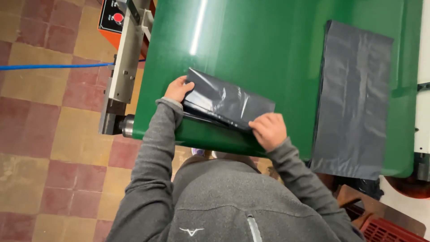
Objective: Folding plastic bags on a conveyor belt and placing them into a crate.
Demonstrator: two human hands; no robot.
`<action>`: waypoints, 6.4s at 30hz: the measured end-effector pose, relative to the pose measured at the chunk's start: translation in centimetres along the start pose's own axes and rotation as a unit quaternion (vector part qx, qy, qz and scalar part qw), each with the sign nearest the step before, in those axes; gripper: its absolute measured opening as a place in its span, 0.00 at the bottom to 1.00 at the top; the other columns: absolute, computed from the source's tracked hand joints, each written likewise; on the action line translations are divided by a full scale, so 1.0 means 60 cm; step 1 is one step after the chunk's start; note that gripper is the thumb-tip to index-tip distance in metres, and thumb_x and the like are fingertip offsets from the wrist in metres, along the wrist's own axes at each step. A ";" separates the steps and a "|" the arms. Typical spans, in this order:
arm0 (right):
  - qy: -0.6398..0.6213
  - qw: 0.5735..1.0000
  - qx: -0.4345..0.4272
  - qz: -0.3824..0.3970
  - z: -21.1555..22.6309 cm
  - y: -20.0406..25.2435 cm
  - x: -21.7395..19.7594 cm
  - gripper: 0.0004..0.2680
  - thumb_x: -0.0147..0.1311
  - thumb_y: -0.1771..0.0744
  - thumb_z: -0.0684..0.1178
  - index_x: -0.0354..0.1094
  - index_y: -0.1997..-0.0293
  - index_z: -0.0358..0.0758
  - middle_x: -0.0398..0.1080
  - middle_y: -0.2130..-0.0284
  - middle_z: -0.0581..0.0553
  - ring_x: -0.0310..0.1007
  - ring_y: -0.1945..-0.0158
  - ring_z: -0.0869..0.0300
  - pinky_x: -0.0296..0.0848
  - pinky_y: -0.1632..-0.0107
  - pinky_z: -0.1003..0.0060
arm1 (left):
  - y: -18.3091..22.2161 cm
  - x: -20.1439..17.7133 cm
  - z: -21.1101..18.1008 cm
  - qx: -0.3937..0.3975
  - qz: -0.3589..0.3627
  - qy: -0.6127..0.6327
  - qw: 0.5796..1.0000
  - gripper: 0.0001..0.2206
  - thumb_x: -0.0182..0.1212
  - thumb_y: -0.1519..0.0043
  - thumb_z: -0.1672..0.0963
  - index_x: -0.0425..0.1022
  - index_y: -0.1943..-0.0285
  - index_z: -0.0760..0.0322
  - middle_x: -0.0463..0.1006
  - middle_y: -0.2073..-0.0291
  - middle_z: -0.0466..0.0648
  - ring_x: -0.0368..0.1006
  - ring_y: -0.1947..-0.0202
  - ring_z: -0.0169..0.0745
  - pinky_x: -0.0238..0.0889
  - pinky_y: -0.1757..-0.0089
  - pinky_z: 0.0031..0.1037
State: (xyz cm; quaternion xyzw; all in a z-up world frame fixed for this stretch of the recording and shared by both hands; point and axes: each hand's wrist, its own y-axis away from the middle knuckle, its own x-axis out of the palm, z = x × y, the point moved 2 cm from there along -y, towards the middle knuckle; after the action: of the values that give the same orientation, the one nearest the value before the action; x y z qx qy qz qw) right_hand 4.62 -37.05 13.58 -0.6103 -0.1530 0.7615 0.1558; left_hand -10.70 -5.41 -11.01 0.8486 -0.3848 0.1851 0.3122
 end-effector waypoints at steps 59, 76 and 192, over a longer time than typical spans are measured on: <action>0.236 0.896 0.351 0.136 -0.282 0.667 -0.231 0.42 0.73 0.51 0.54 0.53 0.31 0.34 0.54 0.32 0.31 0.48 0.27 0.37 0.47 0.29 0.32 | 0.252 0.738 0.340 0.542 0.325 -0.700 0.331 0.27 0.60 0.43 0.51 0.68 0.31 0.54 0.62 0.28 0.47 0.52 0.25 0.51 0.52 0.37 0.58; -0.208 0.923 0.325 -0.007 -0.489 0.596 -0.433 0.06 0.59 0.35 0.42 0.73 0.57 0.36 0.77 0.66 0.44 0.78 0.64 0.59 0.75 0.58 0.67 | 0.158 0.850 0.169 0.177 0.253 -0.477 0.822 0.07 0.61 0.37 0.56 0.76 0.60 0.68 0.75 0.72 0.53 0.73 0.72 0.41 0.67 0.67 0.30; -0.294 0.795 0.493 -0.195 -0.052 0.184 0.142 0.35 0.65 0.38 0.41 0.40 0.25 0.32 0.70 0.46 0.33 0.74 0.49 0.51 0.75 0.49 0.60 | 0.108 0.391 0.032 0.344 -0.067 -0.720 0.600 0.24 0.65 0.43 0.44 0.69 0.48 0.61 0.73 0.60 0.47 0.73 0.58 0.51 0.69 0.68 0.42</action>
State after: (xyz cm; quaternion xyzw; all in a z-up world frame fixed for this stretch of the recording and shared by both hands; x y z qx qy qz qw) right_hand 5.37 -43.28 0.77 -0.1550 0.0891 0.8300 0.5284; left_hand -0.65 -22.62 3.12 0.7753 -0.3344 -0.3885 -0.3690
